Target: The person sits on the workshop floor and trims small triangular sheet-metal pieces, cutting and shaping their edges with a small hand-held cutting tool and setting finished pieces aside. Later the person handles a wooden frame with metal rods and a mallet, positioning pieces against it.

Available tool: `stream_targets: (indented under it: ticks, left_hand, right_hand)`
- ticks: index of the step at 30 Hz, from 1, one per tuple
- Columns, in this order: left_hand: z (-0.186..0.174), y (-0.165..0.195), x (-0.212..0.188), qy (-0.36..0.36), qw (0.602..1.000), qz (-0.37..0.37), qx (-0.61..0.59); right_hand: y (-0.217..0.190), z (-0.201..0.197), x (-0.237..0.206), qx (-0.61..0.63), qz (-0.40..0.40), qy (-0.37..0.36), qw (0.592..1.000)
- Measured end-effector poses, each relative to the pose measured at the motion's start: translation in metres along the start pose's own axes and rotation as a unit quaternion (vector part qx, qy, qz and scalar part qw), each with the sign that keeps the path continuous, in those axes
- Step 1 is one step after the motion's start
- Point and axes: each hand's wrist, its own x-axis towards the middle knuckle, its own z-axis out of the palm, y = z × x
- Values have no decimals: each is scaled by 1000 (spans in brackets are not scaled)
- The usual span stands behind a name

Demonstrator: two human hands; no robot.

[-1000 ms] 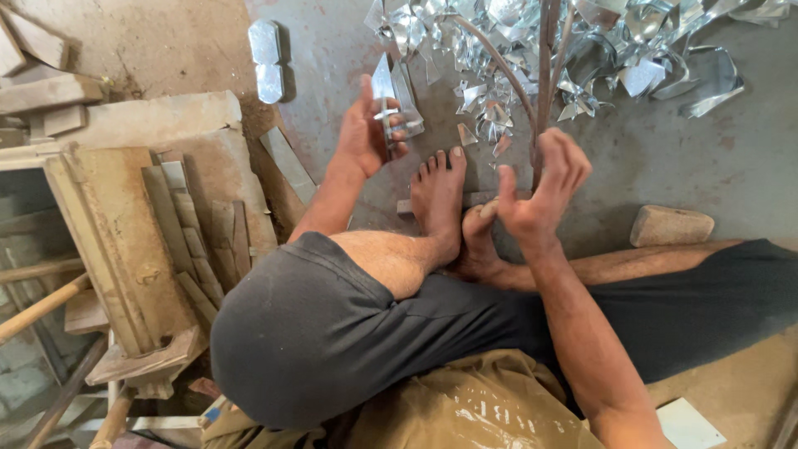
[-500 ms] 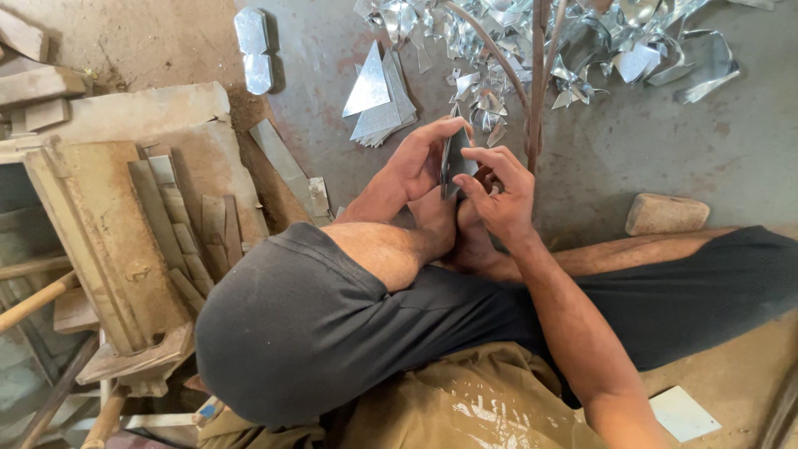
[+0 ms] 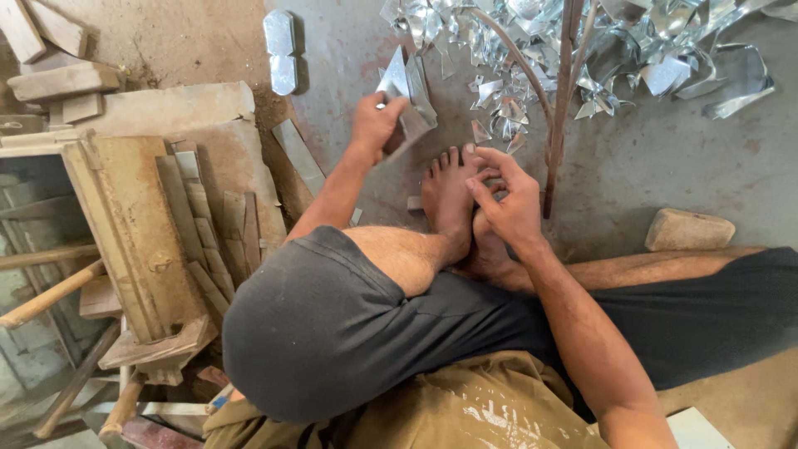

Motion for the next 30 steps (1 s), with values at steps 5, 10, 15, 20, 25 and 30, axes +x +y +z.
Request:
stream_targets:
  ticks: [5,10,15,20,25,30]
  left_hand:
    - [24,9,-24,-1,1000,-5,-4]
    - [16,6,-15,-6,1000,-8,-2]
    - [21,5,-17,0,1000,-5,8]
    - [30,8,-25,-70,997,-10,8]
    - [0,-25,17,-202,878,-98,-423]
    - [4,-64,45,-406,274,-185,-852]
  right_hand:
    - [7,-6,-1,-8,-4,22,1000]
    - [10,-6,-2,-15,-24,22,999]
    - [12,-7,-3,-41,-27,9,999]
    - [9,-9,-4,-45,-41,25,998]
    - [-5,-3,-8,18,-78,-4,997]
    - [-18,-3,-13,45,-102,-21,994]
